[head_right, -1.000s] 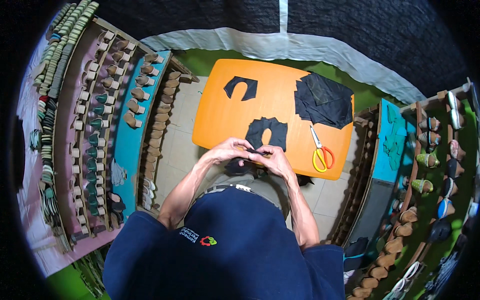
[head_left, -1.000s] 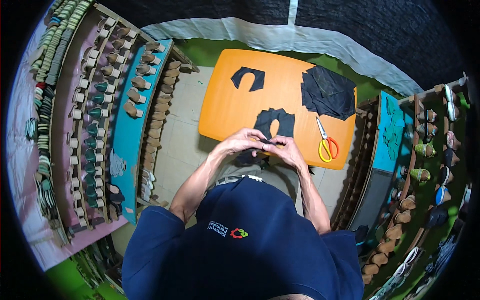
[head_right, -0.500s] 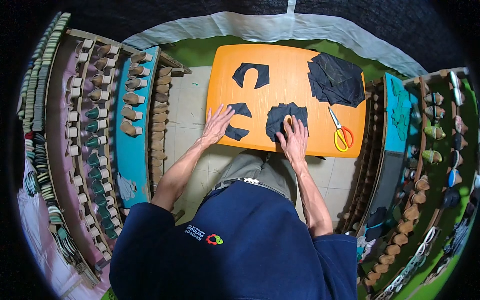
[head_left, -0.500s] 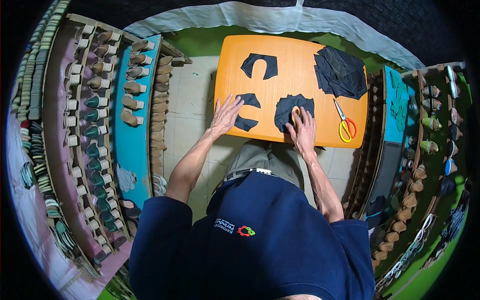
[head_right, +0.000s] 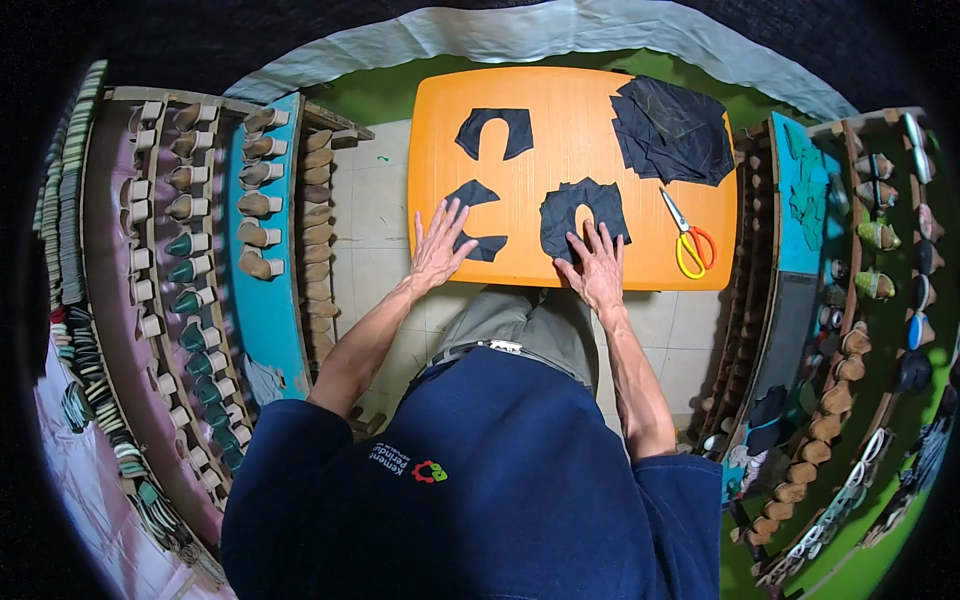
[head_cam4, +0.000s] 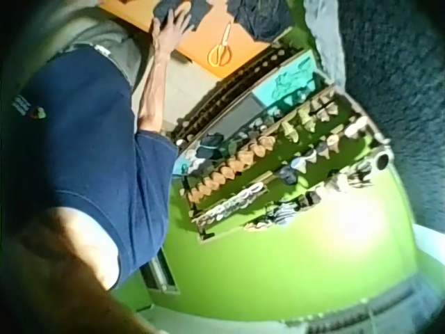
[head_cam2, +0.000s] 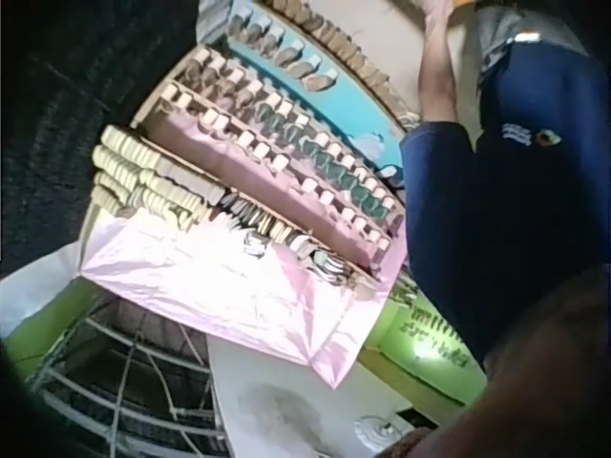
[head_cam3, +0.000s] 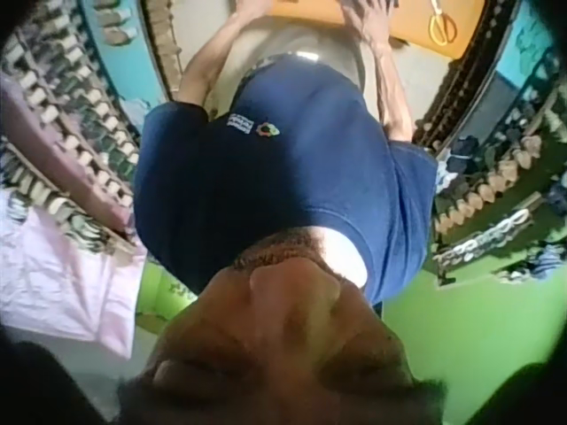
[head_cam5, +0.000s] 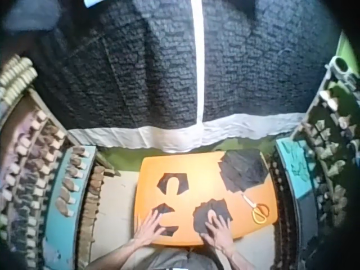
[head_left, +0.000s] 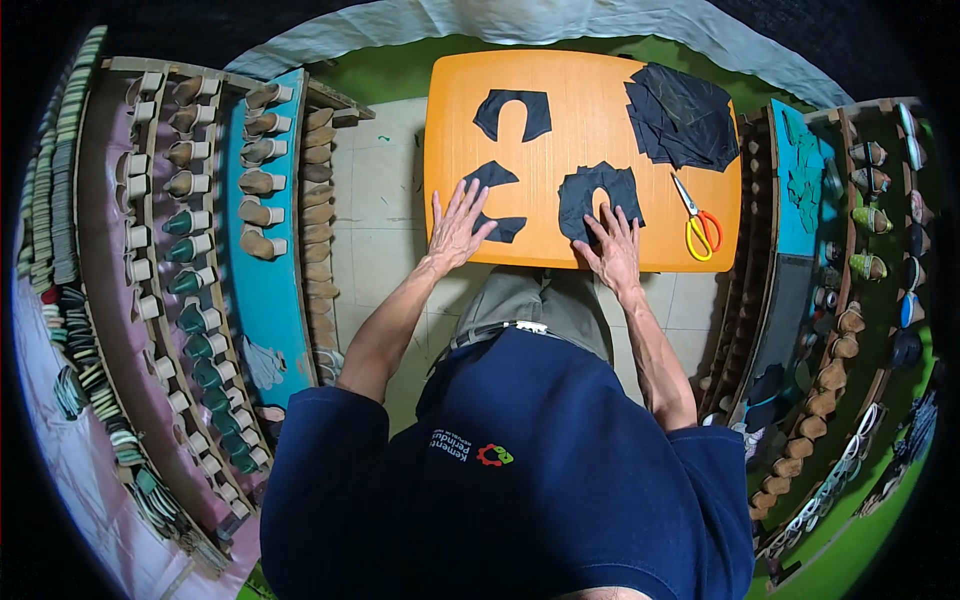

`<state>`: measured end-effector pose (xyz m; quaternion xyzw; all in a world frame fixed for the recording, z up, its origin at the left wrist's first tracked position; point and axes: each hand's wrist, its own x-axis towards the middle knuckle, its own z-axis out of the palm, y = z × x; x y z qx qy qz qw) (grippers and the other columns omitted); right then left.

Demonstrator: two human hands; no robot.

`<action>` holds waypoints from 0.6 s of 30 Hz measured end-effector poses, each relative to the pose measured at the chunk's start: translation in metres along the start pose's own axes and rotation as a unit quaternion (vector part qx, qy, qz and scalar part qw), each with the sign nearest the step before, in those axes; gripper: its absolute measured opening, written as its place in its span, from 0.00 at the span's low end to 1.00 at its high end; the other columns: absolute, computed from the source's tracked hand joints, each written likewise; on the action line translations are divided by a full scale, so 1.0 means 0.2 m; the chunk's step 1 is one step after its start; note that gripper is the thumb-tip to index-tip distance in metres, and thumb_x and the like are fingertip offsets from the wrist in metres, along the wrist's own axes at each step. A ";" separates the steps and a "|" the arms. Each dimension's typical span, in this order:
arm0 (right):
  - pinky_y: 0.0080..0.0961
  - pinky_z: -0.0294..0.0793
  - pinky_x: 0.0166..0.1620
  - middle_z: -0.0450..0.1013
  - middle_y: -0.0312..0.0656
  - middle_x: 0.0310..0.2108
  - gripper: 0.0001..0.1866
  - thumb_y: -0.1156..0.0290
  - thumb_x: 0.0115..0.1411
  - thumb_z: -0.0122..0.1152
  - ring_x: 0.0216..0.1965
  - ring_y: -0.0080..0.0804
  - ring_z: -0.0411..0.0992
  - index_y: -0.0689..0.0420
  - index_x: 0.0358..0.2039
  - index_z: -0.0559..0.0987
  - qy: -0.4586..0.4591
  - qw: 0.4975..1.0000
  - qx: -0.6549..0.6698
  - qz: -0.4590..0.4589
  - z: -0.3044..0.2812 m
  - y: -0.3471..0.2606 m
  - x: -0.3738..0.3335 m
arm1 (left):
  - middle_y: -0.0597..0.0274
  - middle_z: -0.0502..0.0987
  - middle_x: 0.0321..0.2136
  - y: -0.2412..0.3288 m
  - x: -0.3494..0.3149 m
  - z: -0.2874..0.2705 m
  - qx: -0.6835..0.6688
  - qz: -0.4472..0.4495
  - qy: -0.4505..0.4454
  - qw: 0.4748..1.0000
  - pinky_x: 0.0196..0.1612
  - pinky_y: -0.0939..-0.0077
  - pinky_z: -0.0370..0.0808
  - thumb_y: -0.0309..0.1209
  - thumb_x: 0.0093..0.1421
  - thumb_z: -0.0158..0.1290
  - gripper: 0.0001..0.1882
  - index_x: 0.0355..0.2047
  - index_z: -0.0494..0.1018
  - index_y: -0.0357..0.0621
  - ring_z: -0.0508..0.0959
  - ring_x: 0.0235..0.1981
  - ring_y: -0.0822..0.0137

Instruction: The person cuts a piece of black fabric into a specific curved shape using yellow-handled scissors on an orange table. They repeatedly trim the edges of the fabric piece to refine the shape, placing the finished cutouts on the table.

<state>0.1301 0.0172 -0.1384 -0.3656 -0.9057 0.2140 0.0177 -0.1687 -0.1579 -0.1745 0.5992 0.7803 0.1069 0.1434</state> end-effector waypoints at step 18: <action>0.41 0.67 0.57 0.72 0.49 0.50 0.16 0.65 0.63 0.61 0.53 0.48 0.69 0.59 0.48 0.81 0.272 0.926 0.098 0.245 0.00 0.25 -0.13 | 0.45 0.66 0.59 0.22 0.26 -0.10 -0.087 0.033 0.070 0.993 0.67 0.39 0.51 0.33 0.58 0.56 0.21 0.52 0.74 0.43 0.60 0.65 0.46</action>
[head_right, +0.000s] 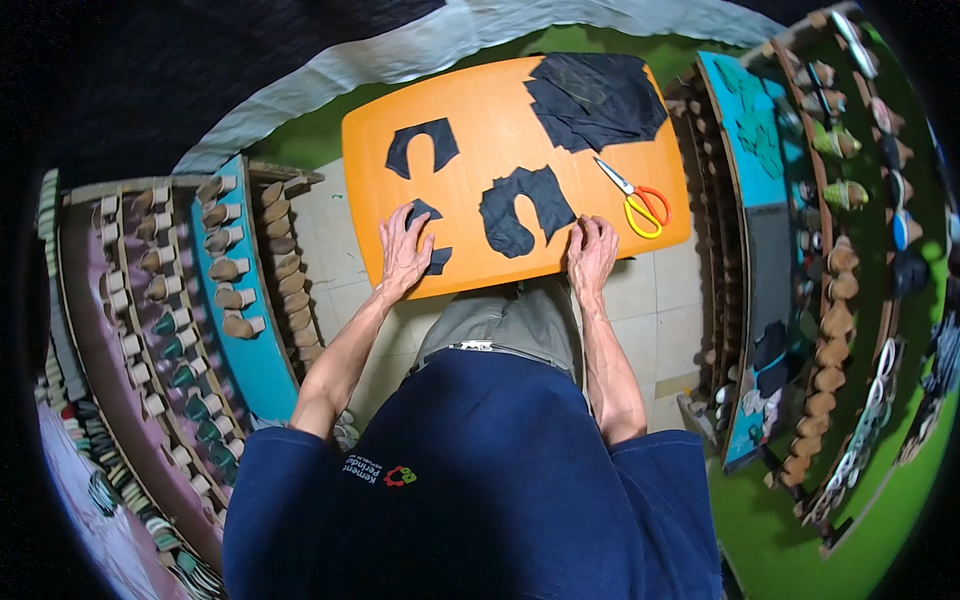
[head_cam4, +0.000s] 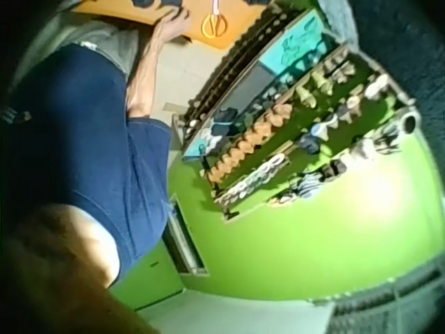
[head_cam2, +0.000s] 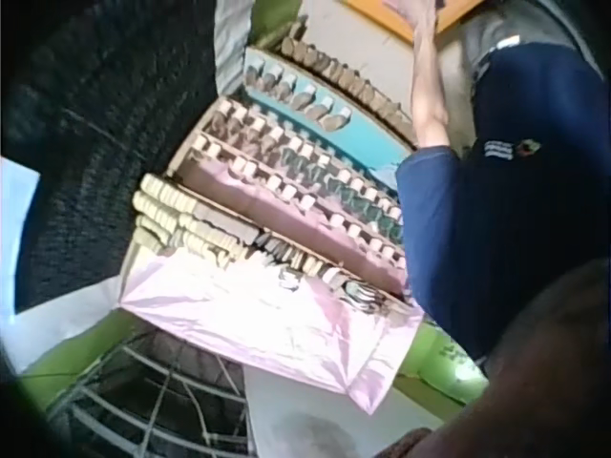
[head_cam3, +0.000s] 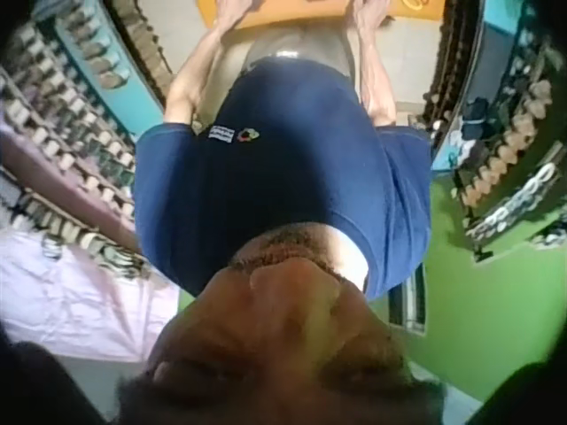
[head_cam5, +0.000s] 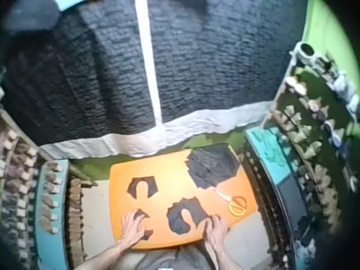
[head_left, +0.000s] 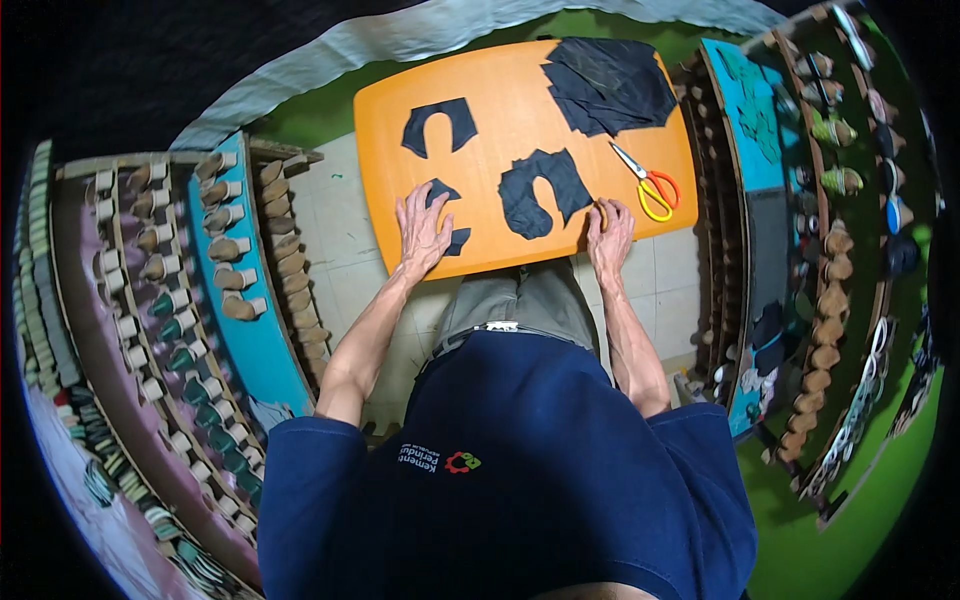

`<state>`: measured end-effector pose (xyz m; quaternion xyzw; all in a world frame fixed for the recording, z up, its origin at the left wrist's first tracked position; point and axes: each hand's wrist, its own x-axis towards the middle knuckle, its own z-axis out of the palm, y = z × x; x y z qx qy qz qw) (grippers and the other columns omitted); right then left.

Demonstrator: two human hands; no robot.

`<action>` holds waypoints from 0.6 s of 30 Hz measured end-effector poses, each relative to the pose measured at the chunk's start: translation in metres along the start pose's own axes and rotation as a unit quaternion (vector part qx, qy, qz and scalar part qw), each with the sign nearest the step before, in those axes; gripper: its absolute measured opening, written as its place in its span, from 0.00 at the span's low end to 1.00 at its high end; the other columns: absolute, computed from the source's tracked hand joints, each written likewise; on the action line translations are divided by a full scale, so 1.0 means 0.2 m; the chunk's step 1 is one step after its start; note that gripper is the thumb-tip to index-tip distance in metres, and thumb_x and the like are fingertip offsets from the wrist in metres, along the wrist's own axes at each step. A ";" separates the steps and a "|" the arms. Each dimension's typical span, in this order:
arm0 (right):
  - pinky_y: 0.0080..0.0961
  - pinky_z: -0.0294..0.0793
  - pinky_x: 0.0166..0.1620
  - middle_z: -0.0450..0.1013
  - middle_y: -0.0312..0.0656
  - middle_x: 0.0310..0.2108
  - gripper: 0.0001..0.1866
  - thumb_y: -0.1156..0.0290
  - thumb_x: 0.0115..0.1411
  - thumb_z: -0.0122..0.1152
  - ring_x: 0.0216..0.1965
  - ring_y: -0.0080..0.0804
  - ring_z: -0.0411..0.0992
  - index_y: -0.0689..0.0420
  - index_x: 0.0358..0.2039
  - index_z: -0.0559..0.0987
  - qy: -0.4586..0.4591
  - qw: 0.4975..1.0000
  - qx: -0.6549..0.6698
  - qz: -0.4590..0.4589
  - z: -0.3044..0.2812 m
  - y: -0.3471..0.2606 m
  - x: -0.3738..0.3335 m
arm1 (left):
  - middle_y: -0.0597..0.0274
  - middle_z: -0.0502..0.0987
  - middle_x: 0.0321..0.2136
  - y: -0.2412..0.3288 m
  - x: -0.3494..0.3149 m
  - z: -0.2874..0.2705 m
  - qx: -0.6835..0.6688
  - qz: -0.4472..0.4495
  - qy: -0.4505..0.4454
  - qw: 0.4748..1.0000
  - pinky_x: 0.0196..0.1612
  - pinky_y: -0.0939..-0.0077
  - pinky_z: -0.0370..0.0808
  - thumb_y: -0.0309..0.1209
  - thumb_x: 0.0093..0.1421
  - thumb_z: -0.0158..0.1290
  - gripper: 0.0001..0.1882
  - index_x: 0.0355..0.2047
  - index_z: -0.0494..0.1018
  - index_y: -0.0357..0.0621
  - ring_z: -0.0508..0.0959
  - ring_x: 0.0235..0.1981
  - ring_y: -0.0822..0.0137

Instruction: The person cuts a piece of black fabric into a specific curved shape using yellow-handled scissors on an orange table. They repeatedly trim the edges of the fabric piece to refine the shape, placing the finished cutouts on the table.

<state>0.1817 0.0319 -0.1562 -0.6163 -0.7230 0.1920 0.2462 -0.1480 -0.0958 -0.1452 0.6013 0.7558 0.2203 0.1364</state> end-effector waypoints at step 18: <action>0.40 0.66 0.64 0.69 0.55 0.58 0.23 0.71 0.59 0.59 0.59 0.52 0.68 0.63 0.56 0.76 -0.052 0.994 -0.093 -0.003 -0.30 0.65 0.49 | 0.55 0.59 0.69 0.39 0.39 0.17 0.030 0.157 -0.255 0.953 0.71 0.36 0.46 0.26 0.55 0.58 0.26 0.55 0.77 0.60 0.51 0.72 0.47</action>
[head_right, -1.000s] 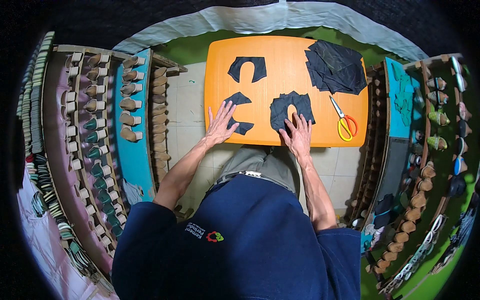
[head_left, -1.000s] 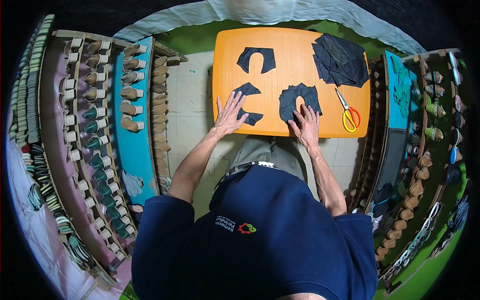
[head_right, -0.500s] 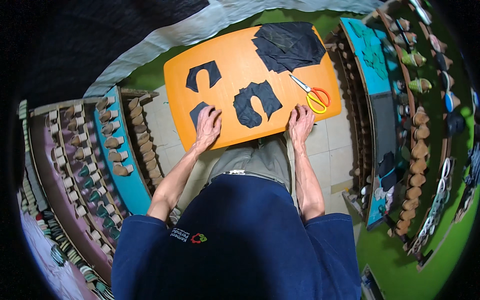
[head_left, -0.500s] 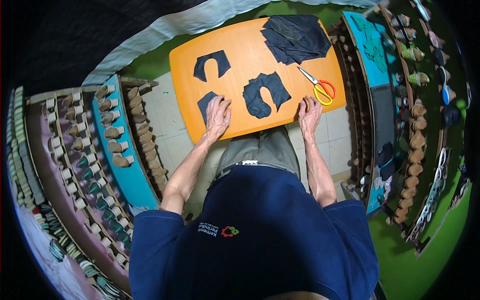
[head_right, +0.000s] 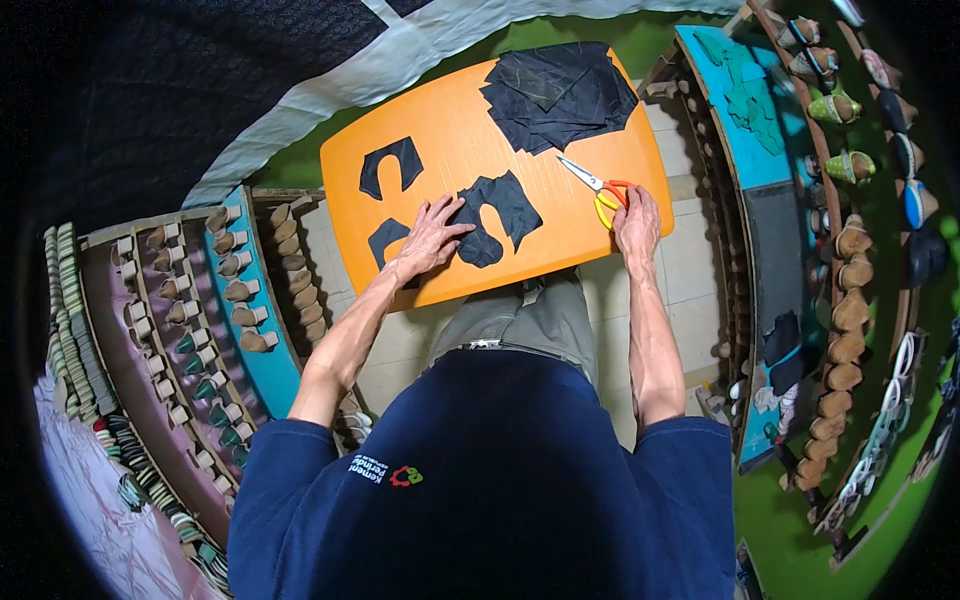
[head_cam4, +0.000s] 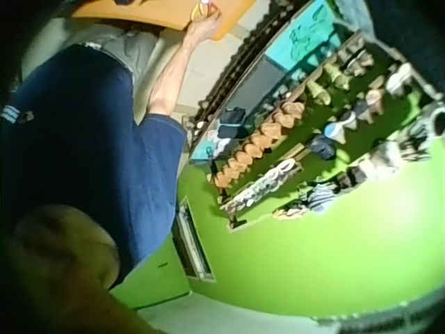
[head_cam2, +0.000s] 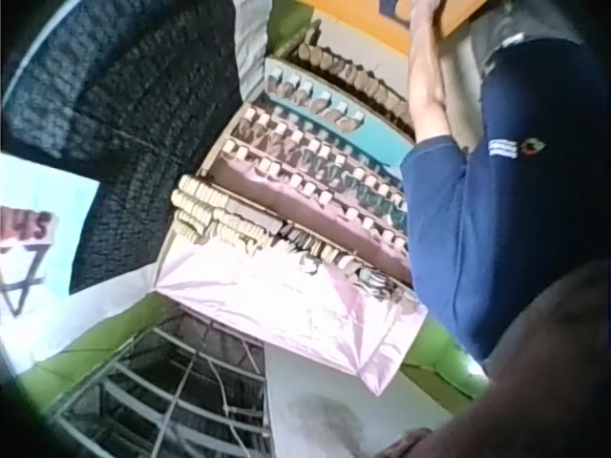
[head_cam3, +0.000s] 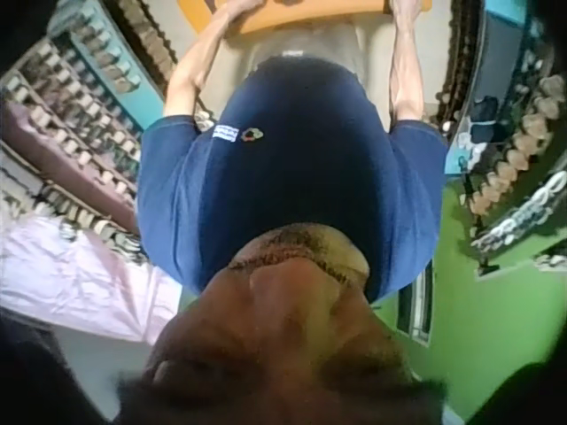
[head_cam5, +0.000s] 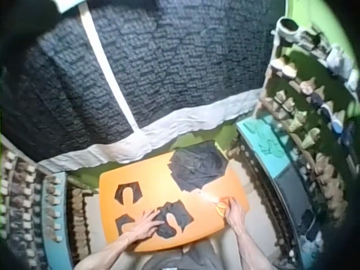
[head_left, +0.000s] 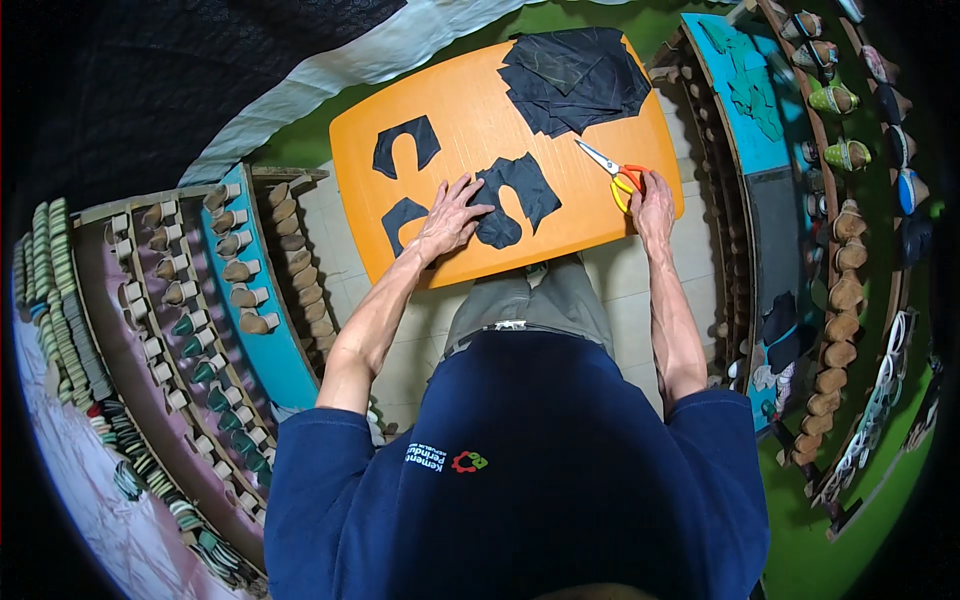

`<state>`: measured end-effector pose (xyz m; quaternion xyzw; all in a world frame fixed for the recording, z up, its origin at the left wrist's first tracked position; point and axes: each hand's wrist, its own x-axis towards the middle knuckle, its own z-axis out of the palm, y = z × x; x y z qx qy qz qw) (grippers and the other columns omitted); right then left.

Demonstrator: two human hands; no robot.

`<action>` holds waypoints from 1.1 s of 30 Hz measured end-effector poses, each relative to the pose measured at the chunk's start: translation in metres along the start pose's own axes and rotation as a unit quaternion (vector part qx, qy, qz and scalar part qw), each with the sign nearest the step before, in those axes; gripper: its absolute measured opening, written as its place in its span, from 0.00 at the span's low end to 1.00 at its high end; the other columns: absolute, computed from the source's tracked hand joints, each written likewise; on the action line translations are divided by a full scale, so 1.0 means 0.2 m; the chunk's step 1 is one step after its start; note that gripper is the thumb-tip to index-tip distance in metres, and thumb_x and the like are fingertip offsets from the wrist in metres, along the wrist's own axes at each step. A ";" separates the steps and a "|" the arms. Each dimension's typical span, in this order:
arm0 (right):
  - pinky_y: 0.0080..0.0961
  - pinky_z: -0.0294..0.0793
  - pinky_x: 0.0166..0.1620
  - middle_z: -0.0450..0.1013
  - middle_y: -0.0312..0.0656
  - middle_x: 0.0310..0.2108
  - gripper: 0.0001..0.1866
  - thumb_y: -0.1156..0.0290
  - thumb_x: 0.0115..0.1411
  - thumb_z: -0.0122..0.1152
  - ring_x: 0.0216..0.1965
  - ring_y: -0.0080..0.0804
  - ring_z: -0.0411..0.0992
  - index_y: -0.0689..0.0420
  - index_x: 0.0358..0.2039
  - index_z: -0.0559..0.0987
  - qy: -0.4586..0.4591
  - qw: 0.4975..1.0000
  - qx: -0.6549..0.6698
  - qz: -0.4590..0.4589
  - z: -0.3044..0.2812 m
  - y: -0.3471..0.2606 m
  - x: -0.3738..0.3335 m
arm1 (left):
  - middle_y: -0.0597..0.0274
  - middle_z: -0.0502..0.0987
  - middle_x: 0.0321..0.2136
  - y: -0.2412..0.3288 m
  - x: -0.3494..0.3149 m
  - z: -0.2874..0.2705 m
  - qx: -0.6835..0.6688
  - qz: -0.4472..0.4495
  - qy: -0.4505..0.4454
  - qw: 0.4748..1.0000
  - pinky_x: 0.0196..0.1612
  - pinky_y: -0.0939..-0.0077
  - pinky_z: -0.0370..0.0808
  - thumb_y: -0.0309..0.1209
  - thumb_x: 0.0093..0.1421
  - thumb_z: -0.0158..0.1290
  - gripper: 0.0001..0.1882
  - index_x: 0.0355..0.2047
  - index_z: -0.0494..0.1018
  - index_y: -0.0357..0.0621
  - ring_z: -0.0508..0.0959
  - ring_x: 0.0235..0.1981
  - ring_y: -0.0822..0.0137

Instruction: The person cuts a piece of black fabric into a specific curved shape using yellow-handled scissors on an orange table. They repeatedly trim the edges of the fabric piece to refine the shape, placing the finished cutouts on the table.

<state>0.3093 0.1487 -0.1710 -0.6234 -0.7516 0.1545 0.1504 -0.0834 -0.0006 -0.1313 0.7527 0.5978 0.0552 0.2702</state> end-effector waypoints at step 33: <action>0.16 0.75 0.34 0.75 0.35 0.32 0.24 0.63 0.53 0.78 0.29 0.18 0.73 0.59 0.41 0.74 -0.280 0.727 0.608 0.153 -0.23 -0.86 -0.17 | 0.63 0.81 0.32 0.36 0.04 -0.27 -0.629 -0.166 0.108 0.752 0.31 0.85 0.71 0.23 0.54 0.67 0.24 0.45 0.66 0.47 0.78 0.29 0.78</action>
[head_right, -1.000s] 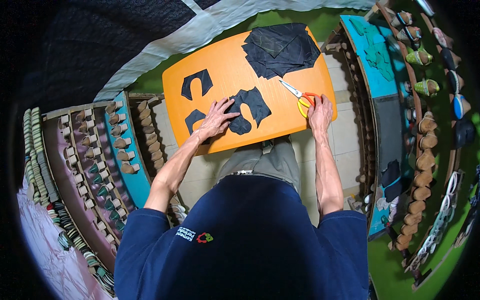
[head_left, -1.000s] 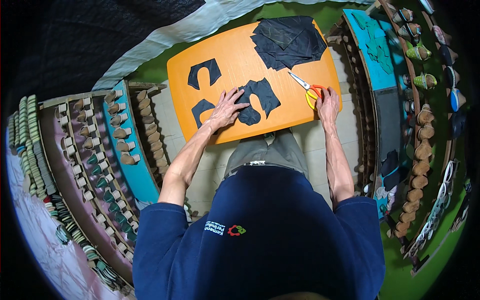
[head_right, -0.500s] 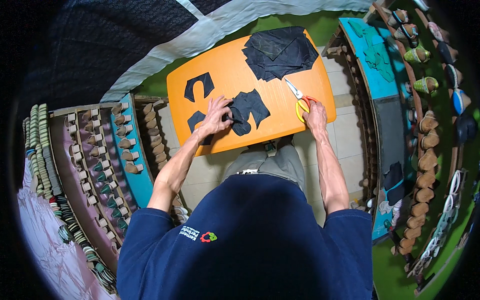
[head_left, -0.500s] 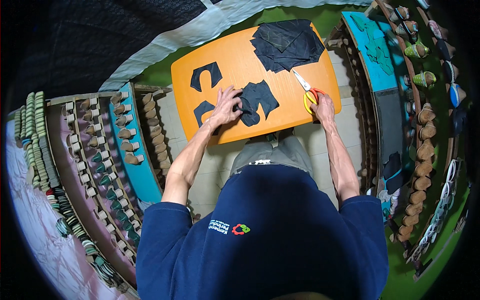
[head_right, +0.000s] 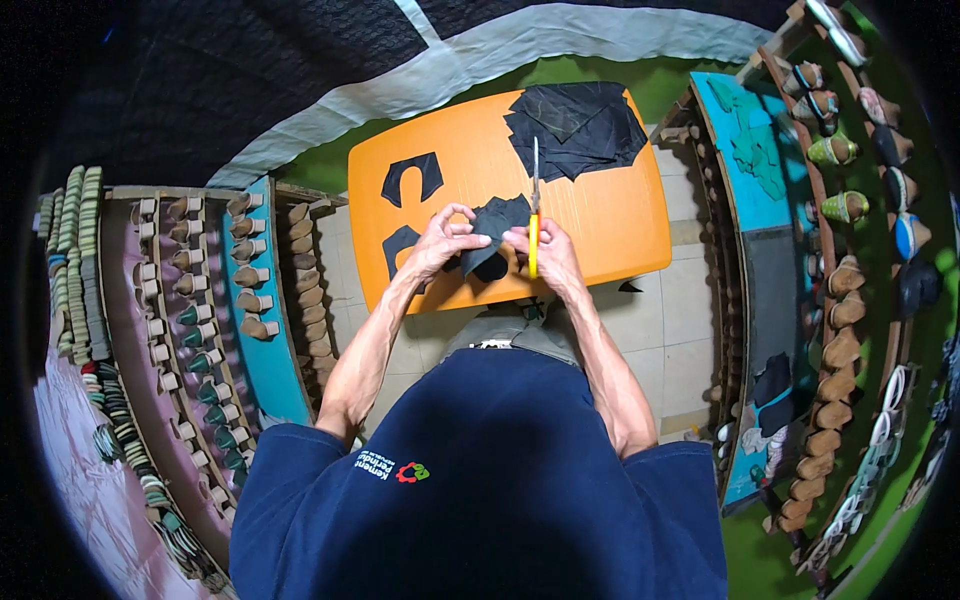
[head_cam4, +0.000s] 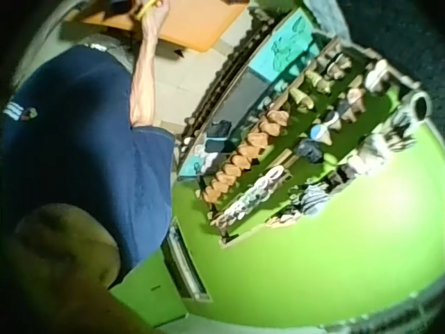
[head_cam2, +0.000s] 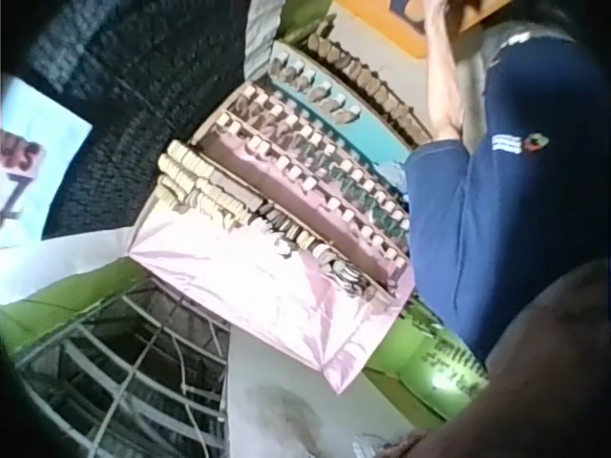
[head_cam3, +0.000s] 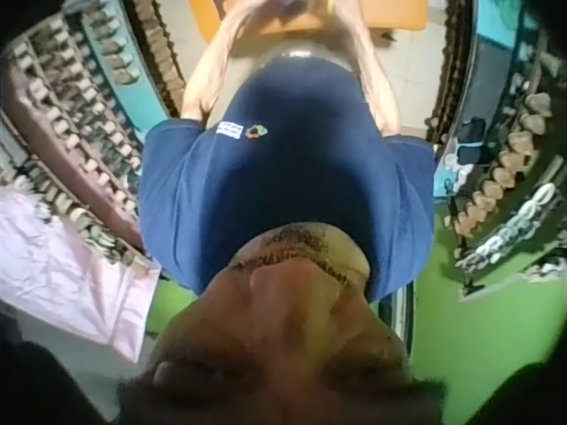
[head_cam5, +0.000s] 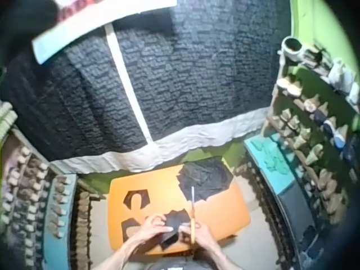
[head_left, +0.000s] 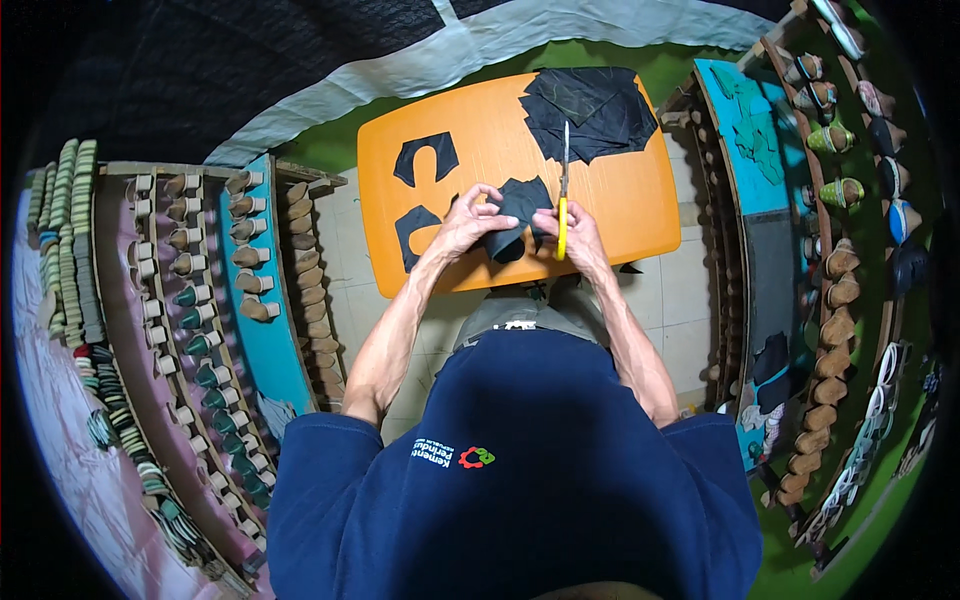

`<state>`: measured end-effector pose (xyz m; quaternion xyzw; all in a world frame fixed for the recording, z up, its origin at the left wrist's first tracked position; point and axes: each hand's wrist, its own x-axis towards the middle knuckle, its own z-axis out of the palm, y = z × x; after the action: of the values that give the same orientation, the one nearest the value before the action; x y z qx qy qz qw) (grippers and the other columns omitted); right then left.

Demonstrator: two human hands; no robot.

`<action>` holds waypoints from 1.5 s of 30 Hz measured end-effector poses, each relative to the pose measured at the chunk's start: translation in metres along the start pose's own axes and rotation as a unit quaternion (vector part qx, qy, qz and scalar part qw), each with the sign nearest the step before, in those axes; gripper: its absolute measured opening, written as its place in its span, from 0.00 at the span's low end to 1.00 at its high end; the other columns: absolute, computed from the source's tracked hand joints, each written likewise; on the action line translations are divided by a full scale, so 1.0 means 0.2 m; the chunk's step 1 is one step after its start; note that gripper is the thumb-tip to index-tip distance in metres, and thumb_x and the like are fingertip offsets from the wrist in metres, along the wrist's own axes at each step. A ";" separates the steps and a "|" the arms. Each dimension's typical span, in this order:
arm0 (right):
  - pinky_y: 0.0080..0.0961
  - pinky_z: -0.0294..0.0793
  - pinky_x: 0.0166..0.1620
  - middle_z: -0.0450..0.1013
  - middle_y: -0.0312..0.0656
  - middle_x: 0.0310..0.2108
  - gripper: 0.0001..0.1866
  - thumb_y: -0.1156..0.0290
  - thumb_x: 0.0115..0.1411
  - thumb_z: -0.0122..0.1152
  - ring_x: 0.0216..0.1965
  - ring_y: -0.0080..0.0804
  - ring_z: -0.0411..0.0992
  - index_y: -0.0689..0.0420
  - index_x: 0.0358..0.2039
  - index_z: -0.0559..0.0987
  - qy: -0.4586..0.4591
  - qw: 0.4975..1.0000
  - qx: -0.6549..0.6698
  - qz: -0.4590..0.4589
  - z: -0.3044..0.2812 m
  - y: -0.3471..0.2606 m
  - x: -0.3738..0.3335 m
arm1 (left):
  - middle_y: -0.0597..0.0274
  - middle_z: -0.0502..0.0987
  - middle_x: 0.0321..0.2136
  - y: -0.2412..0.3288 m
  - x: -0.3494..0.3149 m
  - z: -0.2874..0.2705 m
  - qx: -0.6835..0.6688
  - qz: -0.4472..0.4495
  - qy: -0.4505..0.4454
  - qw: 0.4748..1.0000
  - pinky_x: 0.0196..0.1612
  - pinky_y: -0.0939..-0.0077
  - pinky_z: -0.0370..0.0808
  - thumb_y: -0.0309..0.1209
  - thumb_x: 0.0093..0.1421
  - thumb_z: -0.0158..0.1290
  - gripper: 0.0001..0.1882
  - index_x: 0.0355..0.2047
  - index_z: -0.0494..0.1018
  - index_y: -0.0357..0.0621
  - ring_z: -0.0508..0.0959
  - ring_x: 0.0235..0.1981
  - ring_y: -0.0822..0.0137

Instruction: The person cuts a piece of black fabric into a specific curved shape using yellow-handled scissors on an orange table. They repeatedly trim the edges of the fabric piece to refine the shape, placing the finished cutouts on the table.

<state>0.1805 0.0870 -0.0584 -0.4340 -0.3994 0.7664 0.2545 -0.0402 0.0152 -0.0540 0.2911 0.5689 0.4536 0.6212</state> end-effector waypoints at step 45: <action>0.22 0.63 0.20 0.64 0.31 0.14 0.27 0.40 0.63 0.60 0.15 0.20 0.63 0.55 0.29 0.74 -0.128 0.963 -0.234 0.026 0.09 -0.03 -0.30 | 0.57 0.83 0.40 0.28 -0.13 -0.01 -0.028 0.108 0.048 0.993 0.46 0.82 0.79 0.23 0.54 0.66 0.27 0.55 0.76 0.38 0.83 0.38 0.72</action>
<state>0.1946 0.0382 -0.0206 -0.3898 -0.5858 0.7069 0.0722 -0.0531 0.0159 0.0063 0.3117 0.5504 0.5472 0.5481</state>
